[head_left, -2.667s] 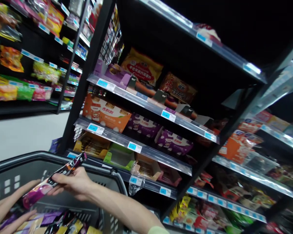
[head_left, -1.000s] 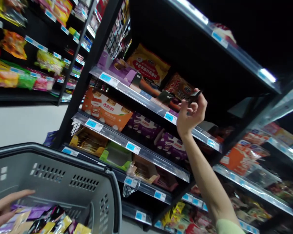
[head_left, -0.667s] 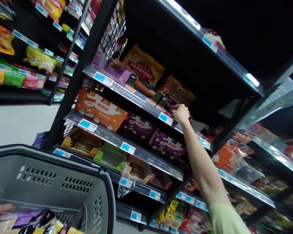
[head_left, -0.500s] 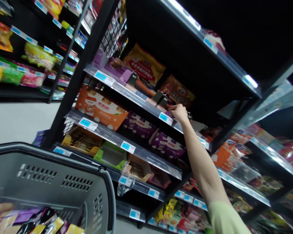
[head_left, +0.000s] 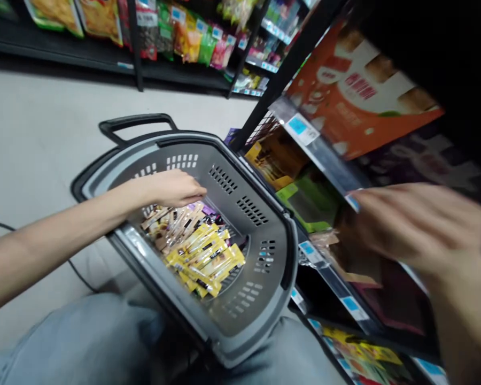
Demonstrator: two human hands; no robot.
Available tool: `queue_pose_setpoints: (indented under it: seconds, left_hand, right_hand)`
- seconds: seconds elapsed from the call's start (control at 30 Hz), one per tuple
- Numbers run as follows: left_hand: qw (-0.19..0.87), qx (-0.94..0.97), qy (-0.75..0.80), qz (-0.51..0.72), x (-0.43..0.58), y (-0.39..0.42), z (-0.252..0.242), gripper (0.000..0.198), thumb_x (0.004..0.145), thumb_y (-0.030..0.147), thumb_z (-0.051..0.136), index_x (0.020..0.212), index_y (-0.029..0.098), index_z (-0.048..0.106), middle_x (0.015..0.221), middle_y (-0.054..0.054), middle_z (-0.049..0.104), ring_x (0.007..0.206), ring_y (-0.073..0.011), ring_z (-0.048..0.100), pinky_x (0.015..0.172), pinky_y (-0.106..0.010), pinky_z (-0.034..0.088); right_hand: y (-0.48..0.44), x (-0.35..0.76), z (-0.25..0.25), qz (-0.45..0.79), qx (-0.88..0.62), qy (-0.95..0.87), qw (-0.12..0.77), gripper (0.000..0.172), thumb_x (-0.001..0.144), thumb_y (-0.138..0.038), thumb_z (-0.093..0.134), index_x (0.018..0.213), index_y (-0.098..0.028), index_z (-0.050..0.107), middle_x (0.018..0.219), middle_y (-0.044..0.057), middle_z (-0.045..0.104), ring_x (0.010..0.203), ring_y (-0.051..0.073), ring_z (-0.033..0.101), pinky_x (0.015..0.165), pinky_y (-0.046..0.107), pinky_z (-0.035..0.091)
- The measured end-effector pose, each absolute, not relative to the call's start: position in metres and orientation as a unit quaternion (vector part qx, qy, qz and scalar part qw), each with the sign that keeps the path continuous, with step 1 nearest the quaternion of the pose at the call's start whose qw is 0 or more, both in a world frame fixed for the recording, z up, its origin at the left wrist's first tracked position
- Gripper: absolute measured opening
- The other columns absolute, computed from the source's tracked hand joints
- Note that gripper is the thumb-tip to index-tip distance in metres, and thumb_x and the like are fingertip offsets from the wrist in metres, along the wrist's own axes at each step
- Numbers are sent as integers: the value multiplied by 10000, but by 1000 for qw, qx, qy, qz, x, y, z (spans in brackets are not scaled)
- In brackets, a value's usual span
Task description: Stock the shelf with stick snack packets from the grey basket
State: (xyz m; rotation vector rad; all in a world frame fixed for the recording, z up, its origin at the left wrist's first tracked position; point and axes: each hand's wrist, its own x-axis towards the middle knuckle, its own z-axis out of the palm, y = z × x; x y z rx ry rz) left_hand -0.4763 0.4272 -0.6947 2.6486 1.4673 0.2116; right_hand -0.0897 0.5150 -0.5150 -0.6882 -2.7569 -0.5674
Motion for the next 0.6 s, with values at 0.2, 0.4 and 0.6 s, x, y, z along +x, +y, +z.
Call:
queue_pose_setpoints:
  seconds: [0.2,0.4,0.6]
  left_hand:
    - [22,867,498,11,-473,425,-691,324,986,283,368,985,201,681,833,-84,728,671,-205,650,601,-334,402]
    - [45,859,509,13,-475,423,-689,329,992,300,376,1031,210,690,853,-83,731,667,-204,647,606,-337,428]
    - [60,862,502,-40,-471,422,-682,347,1006,312,356,1087,212,678,873,-90,721,693,-207,658,614,-342,442]
  right_hand:
    - [521,-185,-626,13,-159,-942,-295,296,957,-229,569,1224,-218,697,1096,103,756,976,238,731,766,316,538]
    - [557,-246,-724,14,-196,-906,-374,473,817,-175,683,1289,-199,674,1159,170,737,1066,351,716,780,370,541]
    - [557,-266,-778,33,-176,-930,-321,523,852,-75,606,1368,-159,594,1273,178,689,1146,307,689,847,335,544]
